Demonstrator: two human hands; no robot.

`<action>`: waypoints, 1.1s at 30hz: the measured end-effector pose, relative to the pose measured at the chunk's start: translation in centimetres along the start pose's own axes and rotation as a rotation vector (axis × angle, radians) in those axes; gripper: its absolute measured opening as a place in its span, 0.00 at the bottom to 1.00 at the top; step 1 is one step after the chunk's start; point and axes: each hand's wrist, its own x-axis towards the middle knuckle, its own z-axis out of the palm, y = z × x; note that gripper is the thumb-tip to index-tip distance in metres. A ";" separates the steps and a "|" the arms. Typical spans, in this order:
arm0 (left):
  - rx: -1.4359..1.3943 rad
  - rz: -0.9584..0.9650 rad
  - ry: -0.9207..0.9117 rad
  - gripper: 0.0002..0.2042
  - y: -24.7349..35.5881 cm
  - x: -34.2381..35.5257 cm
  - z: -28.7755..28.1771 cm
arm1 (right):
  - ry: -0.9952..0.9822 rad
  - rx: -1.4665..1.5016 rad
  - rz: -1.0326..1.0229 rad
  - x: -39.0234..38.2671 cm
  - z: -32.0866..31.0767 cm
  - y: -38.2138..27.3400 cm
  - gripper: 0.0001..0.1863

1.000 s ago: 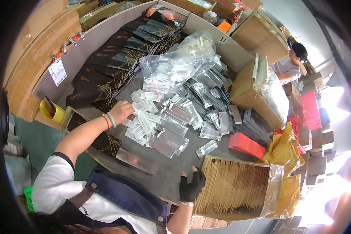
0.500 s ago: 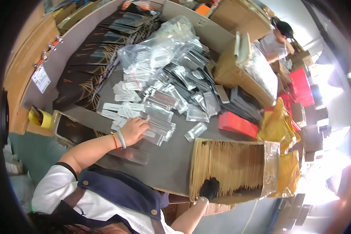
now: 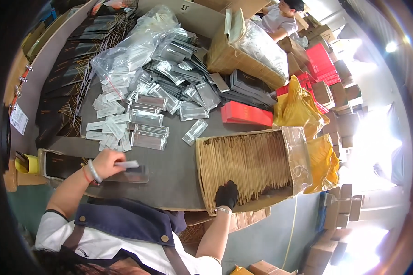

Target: Packing wooden sticks into small plastic bags and then placing them into black boxes in a warehouse workspace.

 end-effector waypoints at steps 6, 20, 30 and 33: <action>0.372 0.180 0.122 0.16 -2.1 -4.5 1.7 | -0.083 -0.049 0.053 0.3 -1.0 -1.9 0.11; 0.331 0.067 0.469 0.14 -2.0 -8.3 1.0 | -0.009 -0.075 0.120 0.0 -0.9 -1.8 0.14; 0.288 0.113 0.522 0.13 -2.3 -8.5 0.5 | 0.000 -0.002 0.090 1.2 -0.3 -1.4 0.15; 0.293 0.080 0.530 0.13 -3.2 -9.3 0.5 | -0.102 -0.074 0.091 2.1 -0.2 -1.1 0.14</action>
